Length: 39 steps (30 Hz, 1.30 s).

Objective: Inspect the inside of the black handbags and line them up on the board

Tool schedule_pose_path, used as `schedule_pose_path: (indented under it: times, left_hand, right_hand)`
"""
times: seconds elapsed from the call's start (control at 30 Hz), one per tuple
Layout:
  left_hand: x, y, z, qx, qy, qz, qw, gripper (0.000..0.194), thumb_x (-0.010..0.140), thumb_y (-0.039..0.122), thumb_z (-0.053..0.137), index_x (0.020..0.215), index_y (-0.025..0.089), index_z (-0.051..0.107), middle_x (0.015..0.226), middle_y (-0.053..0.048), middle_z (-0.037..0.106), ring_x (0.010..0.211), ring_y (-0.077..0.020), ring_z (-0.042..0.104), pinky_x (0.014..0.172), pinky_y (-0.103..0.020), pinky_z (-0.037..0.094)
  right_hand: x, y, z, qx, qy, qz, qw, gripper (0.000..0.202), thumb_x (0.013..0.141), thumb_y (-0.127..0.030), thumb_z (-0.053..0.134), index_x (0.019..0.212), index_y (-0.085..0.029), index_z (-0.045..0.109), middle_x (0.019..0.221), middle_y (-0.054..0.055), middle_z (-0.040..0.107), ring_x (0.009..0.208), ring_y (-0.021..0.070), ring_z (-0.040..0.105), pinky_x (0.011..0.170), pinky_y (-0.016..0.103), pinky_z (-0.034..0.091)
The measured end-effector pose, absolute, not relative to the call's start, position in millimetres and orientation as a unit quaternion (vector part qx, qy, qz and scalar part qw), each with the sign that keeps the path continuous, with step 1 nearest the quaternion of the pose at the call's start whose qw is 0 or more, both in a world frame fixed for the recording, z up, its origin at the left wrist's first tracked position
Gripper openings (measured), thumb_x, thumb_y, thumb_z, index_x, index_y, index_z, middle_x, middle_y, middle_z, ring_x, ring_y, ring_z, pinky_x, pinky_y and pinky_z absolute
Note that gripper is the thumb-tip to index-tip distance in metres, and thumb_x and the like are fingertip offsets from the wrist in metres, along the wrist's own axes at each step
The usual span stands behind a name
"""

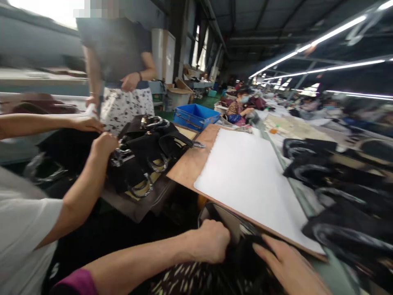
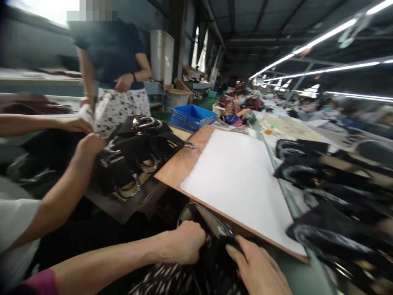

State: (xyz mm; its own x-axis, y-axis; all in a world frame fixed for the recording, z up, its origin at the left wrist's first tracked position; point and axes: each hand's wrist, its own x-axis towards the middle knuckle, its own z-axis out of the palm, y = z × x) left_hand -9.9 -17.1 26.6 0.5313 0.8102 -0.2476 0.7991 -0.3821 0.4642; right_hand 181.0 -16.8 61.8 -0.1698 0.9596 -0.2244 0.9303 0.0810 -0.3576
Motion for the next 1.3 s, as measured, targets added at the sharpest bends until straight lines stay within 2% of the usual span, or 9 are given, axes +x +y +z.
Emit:
schedule_pose_path:
  times: [0.23,0.33,0.43,0.57,0.7,0.83,0.97,1.07,1.3]
  left_hand:
    - [-42,2,58,0.777,0.592,0.081,0.196,0.013,0.062,0.029,0.056,0.055,0.018,0.057,0.063,-0.003,0.06,0.064,-0.0193,0.056,0.054,-0.026,0.035]
    - [-61,14,55,0.757,0.63,0.081,0.153,0.008,0.068,0.018,0.047,0.064,0.018,0.054,0.071,-0.003,0.059,0.067,-0.0181,0.055,0.056,-0.025,0.034]
    - [-67,14,60,0.742,0.637,0.153,0.143,0.022,0.07,0.008,0.038,0.083,0.019,0.053,0.079,-0.004,0.06,0.074,-0.0176,0.055,0.064,-0.026,0.036]
    - [-38,7,63,0.777,0.521,0.264,0.237,0.021,0.078,0.021,0.044,0.097,0.022,0.054,0.092,-0.002,0.06,0.085,-0.0167,0.054,0.075,-0.025,0.039]
    - [-2,8,39,0.808,0.461,0.212,0.299,0.038,0.065,0.034,0.064,0.1,0.02,0.056,0.091,-0.004,0.062,0.084,-0.0204,0.055,0.072,-0.028,0.042]
    - [2,18,25,0.809,0.489,0.133,0.297,0.016,0.073,0.026,0.053,0.083,0.02,0.064,0.083,-0.002,0.065,0.081,-0.0193,0.058,0.072,-0.027,0.043]
    - [-11,20,36,0.814,0.504,0.083,0.276,0.025,0.072,0.018,0.05,0.091,0.028,0.063,0.092,0.0,0.066,0.09,-0.0208,0.058,0.076,-0.03,0.042]
    - [-16,13,42,0.82,0.518,0.03,0.243,0.027,0.07,0.015,0.049,0.093,0.025,0.061,0.09,-0.004,0.066,0.087,-0.0249,0.058,0.073,-0.034,0.043]
    - [-6,-2,37,0.822,0.465,0.167,0.283,0.037,0.066,0.016,0.057,0.102,0.02,0.048,0.097,-0.003,0.06,0.09,-0.0193,0.054,0.076,-0.028,0.041]
  right_hand:
    - [191,-7,68,-0.623,-0.721,0.3,0.054,0.028,0.081,-0.037,0.039,0.067,-0.019,0.055,0.068,0.0,0.064,0.07,0.0174,0.056,0.061,0.024,0.036]
    - [193,-13,62,-0.645,-0.699,0.303,0.058,0.027,0.082,-0.037,0.038,0.07,-0.02,0.056,0.07,0.0,0.064,0.071,0.0172,0.057,0.059,0.024,0.034]
    - [196,-16,52,-0.666,-0.687,0.282,0.067,0.024,0.081,-0.037,0.04,0.08,-0.022,0.059,0.079,0.001,0.066,0.077,0.0199,0.057,0.063,0.026,0.035]
    - [196,-18,44,-0.678,-0.687,0.256,0.049,0.021,0.079,-0.034,0.042,0.086,-0.025,0.06,0.08,0.002,0.066,0.078,0.0218,0.058,0.064,0.027,0.035]
    - [193,-22,50,-0.685,-0.67,0.277,0.069,0.023,0.079,-0.035,0.041,0.084,-0.023,0.061,0.08,0.003,0.066,0.077,0.0214,0.058,0.063,0.027,0.036]
    - [199,-26,55,-0.647,-0.663,0.358,0.114,0.025,0.079,-0.037,0.043,0.084,-0.02,0.061,0.076,0.002,0.064,0.073,0.019,0.056,0.06,0.025,0.036]
    - [204,-30,45,-0.616,-0.625,0.463,0.124,0.027,0.079,-0.036,0.043,0.082,-0.016,0.061,0.061,-0.001,0.055,0.054,0.0118,0.047,0.048,0.022,0.03]
    - [202,-30,32,-0.597,-0.587,0.532,0.126,0.028,0.079,-0.035,0.043,0.081,-0.013,0.06,0.055,-0.003,0.047,0.046,0.0083,0.037,0.044,0.021,0.025]
    - [193,-26,31,-0.568,-0.595,0.549,0.148,0.025,0.079,-0.033,0.046,0.074,-0.012,0.059,0.053,-0.003,0.044,0.047,0.0076,0.033,0.043,0.02,0.023]
